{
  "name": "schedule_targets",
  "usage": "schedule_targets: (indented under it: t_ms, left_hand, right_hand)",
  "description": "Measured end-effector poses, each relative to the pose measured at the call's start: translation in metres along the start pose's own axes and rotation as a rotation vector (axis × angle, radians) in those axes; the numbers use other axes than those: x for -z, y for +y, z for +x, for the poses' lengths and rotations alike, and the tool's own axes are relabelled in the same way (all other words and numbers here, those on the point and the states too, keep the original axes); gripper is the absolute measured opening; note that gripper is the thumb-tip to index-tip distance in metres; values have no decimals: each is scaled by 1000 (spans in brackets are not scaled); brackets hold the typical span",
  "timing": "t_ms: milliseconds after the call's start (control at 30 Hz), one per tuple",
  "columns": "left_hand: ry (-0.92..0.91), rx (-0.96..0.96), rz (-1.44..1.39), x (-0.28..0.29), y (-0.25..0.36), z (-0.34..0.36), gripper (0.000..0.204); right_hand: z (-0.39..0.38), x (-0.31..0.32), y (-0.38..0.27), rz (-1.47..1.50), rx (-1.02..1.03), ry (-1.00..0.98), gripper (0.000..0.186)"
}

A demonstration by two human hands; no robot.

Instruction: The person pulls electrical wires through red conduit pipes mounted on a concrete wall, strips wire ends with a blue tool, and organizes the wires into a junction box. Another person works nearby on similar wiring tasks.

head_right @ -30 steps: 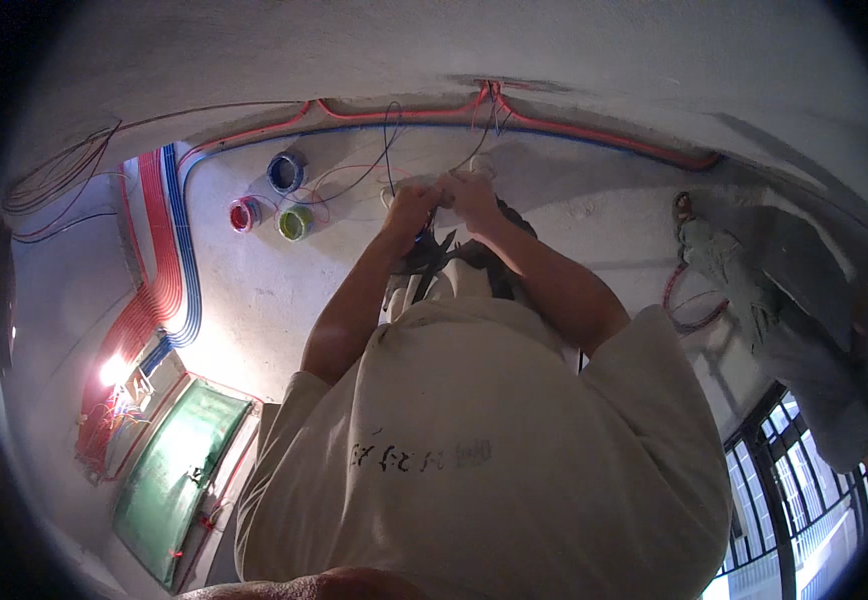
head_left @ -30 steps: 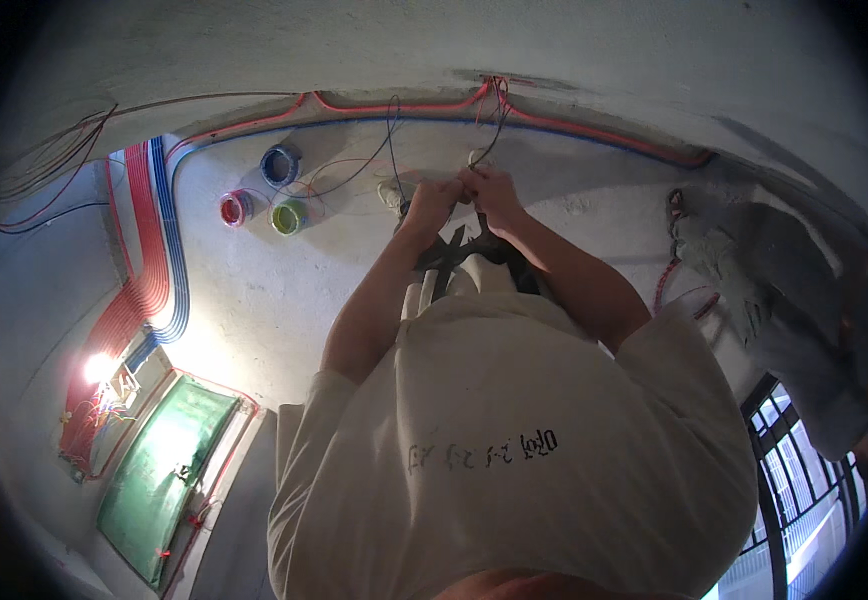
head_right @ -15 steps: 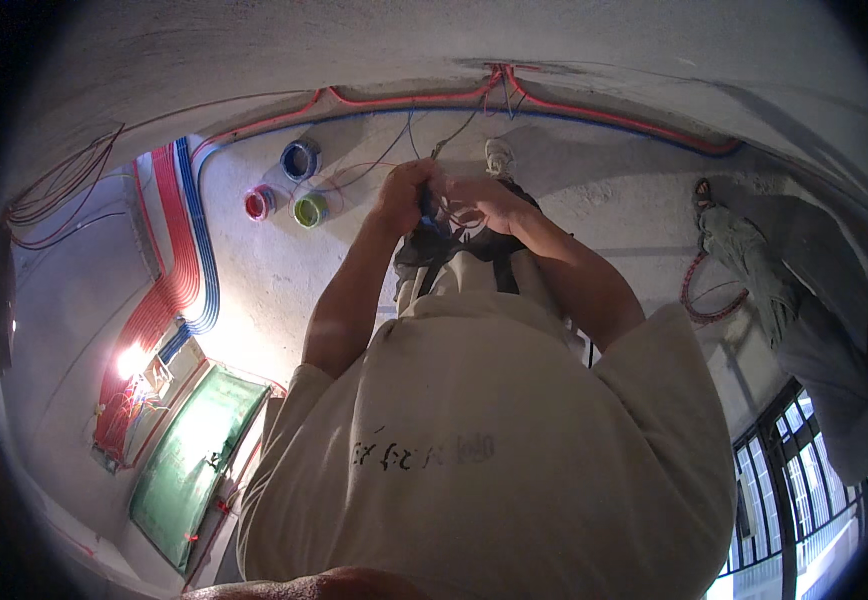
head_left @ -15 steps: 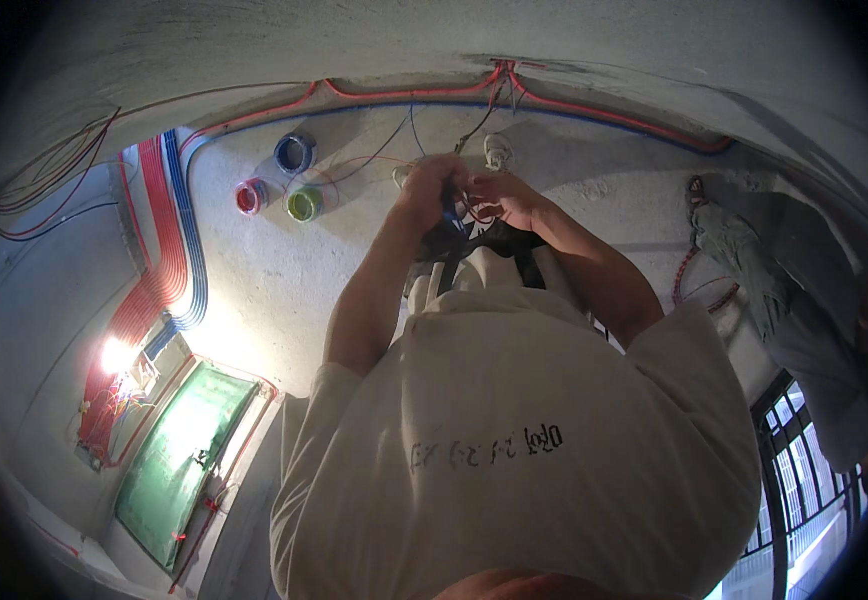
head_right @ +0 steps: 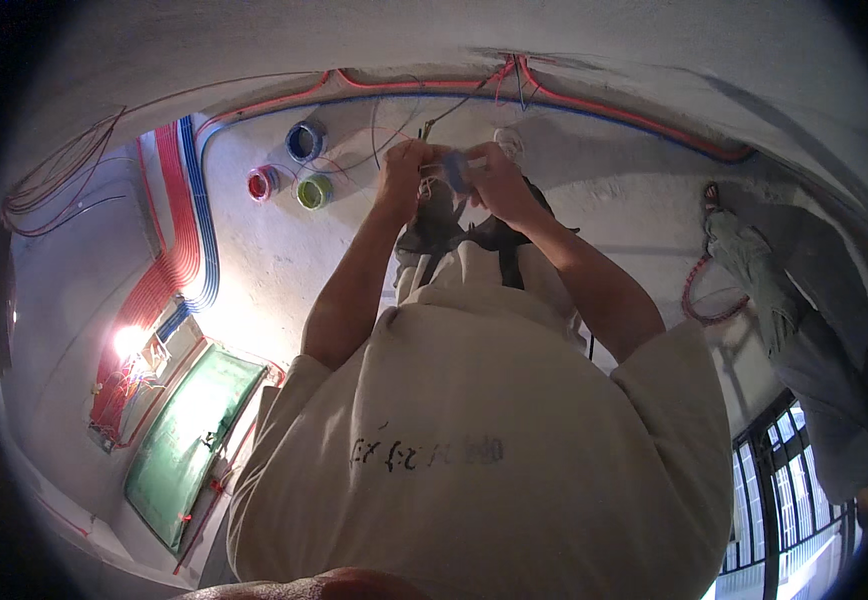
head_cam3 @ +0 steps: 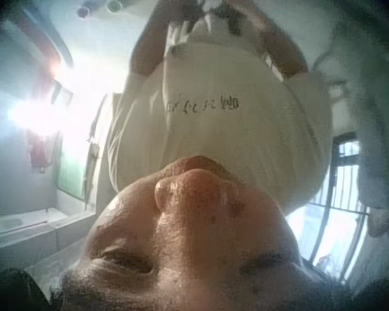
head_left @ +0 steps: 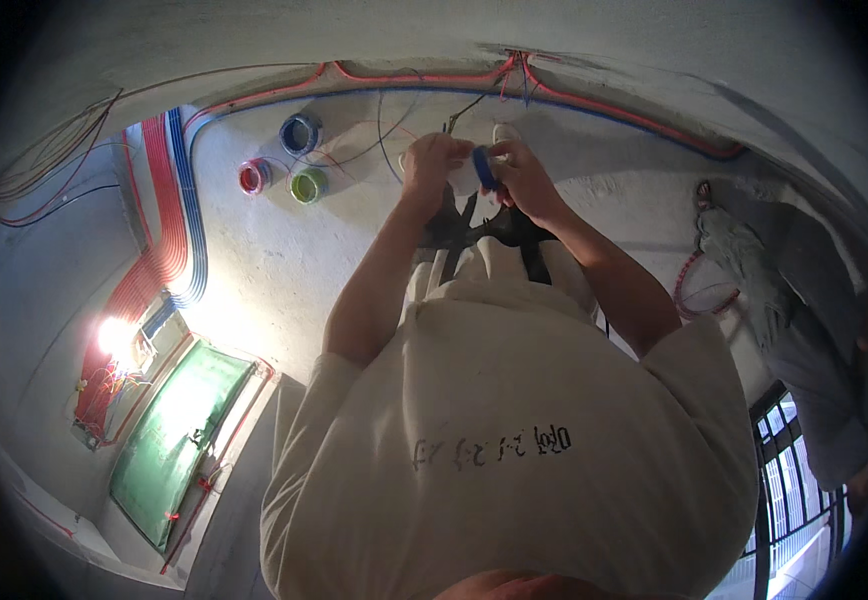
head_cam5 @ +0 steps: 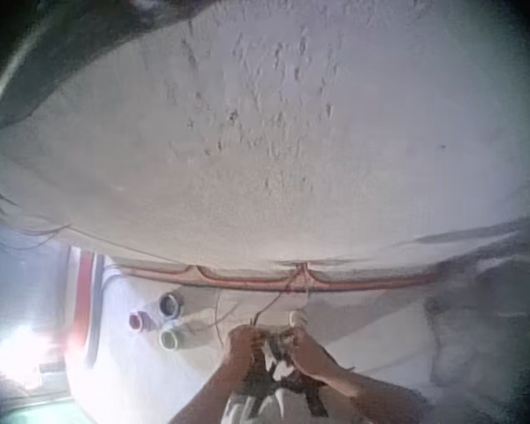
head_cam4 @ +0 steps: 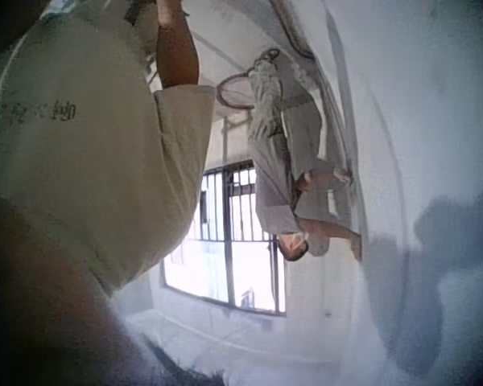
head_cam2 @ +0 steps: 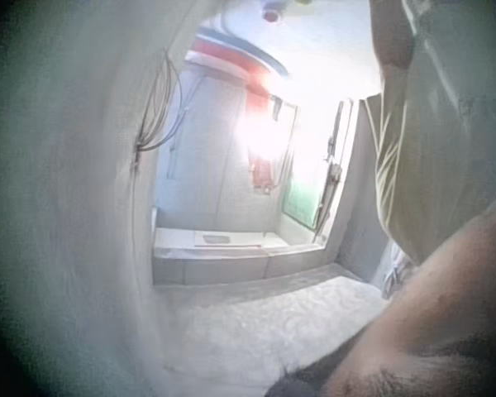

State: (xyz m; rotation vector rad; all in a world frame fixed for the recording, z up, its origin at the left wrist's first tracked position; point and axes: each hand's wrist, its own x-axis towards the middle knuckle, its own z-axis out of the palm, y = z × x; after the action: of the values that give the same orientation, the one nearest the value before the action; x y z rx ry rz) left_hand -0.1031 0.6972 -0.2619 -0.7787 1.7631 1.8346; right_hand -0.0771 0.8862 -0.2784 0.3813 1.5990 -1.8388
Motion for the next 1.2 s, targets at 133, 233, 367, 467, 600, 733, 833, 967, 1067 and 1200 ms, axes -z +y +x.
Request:
schedule_targets:
  t_ms: [133, 233, 367, 467, 600, 733, 833, 967, 1067, 1200]
  left_hand:
    - [52, -90, 122, -20, 2, -5, 31]
    - [51, 4, -48, -25, 0, -8, 28]
    - [-54, -16, -225, -18, -10, -4, 20]
    - [20, 22, -304, -18, -21, 3, 20]
    - [109, 135, -411, -18, -15, 2, 19]
    - [132, 167, -387, -16, -11, 0, 17]
    - [182, 158, -387, -20, -13, 0, 17]
    - [247, 68, -220, -26, -7, -5, 17]
    - [328, -294, 303, -26, -14, -3, 16]
    - [390, -673, 717, -30, -49, 7, 23]
  right_hand:
    - [-11, -12, -40, 179, -264, -63, 21]
    - [-11, -7, -44, 193, -331, -129, 22]
    - [-13, -8, -34, 269, -464, -190, 27]
    - [-23, -6, -48, -6, -198, 39, 24]
    - [-39, -2, -52, -523, 557, 113, 20]
    - [-46, -2, -77, -737, 761, 115, 20]
    - [-44, -6, -76, -713, 621, 128, 15]
    - [-41, -5, -71, -537, 289, 98, 16]
    - [-36, -4, -65, -589, 279, 131, 17]
    - [-39, -5, -51, -670, 407, 133, 14]
